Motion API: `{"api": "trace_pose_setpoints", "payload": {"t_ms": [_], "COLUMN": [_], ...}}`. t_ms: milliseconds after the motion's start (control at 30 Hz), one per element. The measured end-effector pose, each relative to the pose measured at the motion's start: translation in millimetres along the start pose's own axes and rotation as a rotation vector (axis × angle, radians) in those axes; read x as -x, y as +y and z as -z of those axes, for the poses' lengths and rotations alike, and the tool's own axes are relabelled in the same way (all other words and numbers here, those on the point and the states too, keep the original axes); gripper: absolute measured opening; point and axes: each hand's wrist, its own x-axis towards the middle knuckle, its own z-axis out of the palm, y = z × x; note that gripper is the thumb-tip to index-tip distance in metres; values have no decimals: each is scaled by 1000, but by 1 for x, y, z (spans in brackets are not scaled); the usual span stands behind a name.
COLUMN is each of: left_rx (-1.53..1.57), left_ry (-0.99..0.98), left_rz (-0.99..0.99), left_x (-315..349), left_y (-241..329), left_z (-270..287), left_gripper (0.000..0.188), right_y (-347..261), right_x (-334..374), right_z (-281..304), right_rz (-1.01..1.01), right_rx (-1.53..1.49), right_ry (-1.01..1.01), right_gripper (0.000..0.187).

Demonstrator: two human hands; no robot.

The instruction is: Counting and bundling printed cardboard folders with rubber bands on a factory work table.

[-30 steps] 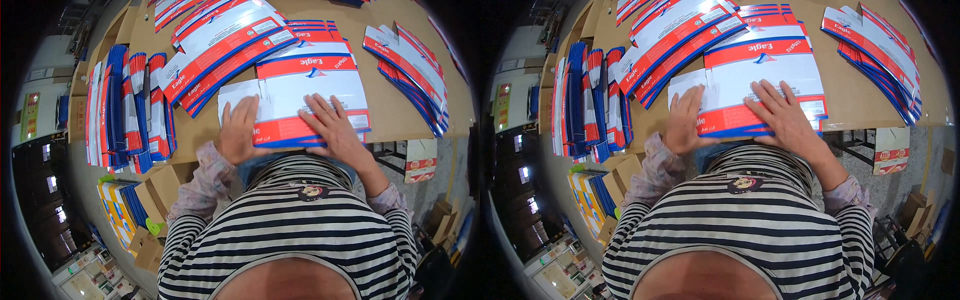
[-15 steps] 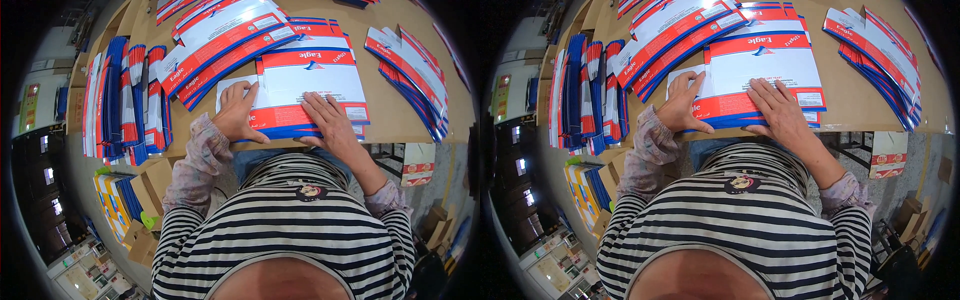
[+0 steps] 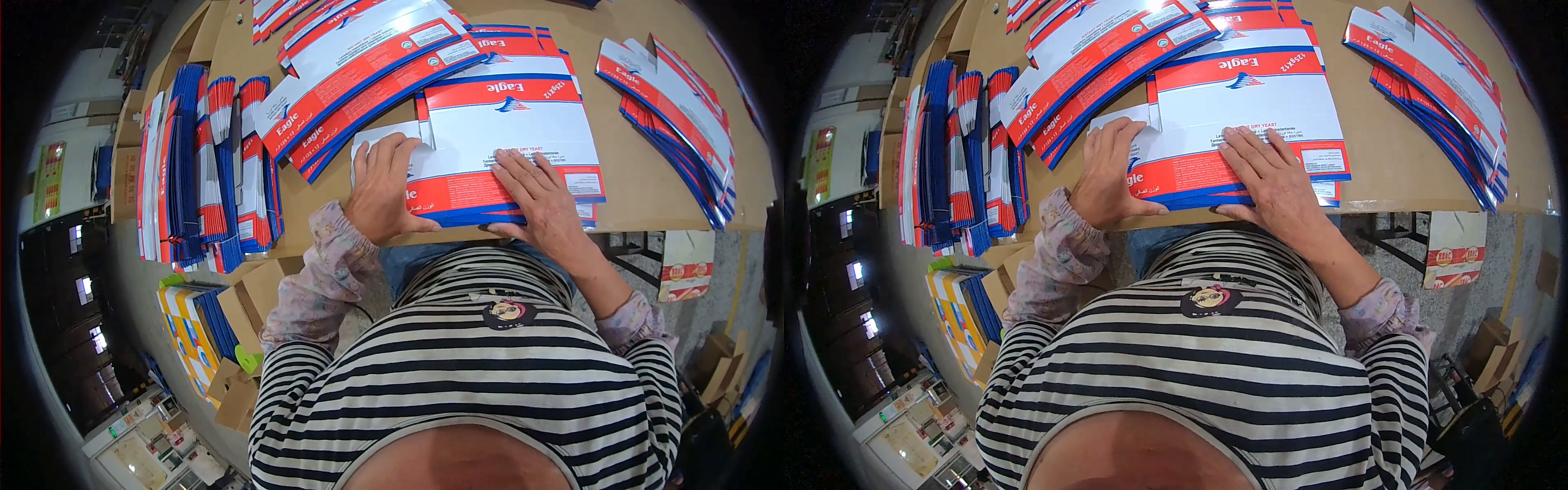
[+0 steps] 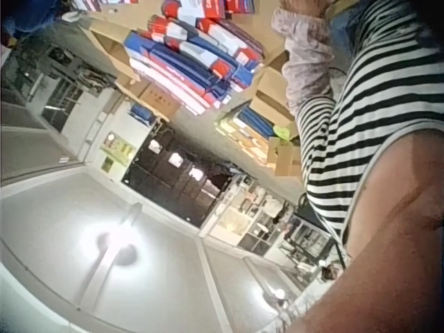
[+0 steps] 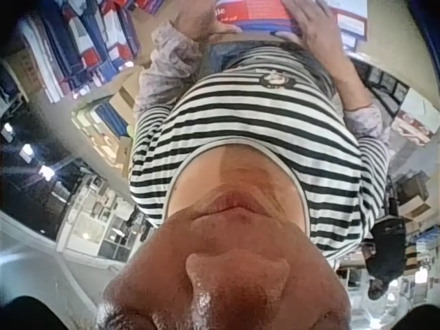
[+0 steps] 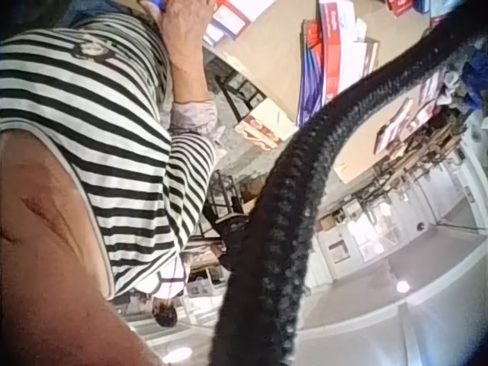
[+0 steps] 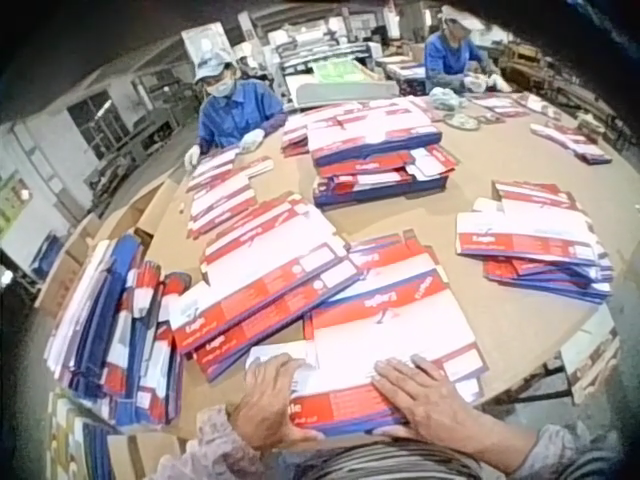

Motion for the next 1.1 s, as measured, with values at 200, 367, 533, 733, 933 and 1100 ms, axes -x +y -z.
{"api": "trace_pose_setpoints", "payload": {"t_ms": [200, 367, 533, 733, 933, 1100], "left_rx": [89, 137, 86, 120, 119, 54], "left_ry": [99, 106, 15, -29, -48, -39], "left_rz": [-122, -115, -127, -15, -71, -144], "left_x": [0, 2, 13, 19, 18, 25], "left_y": [-14, -11, 1, 15, 3, -8], "left_z": [-2, 1, -2, -5, -13, -15], "left_gripper": [111, 105, 117, 113, 106, 97], "right_y": [-2, -8, -5, -12, 20, 66], "right_x": [-8, -16, -10, -4, 4, 36], "right_z": [13, 28, 15, 12, 37, 45], "right_rz": [22, 18, 21, 19, 178, 118], "right_rx": [-46, -13, 21, 125, 8, 135], "right_ry": [-11, -90, -126, -99, -226, -224], "right_gripper": [87, 89, 92, 88, 80, 79]}}
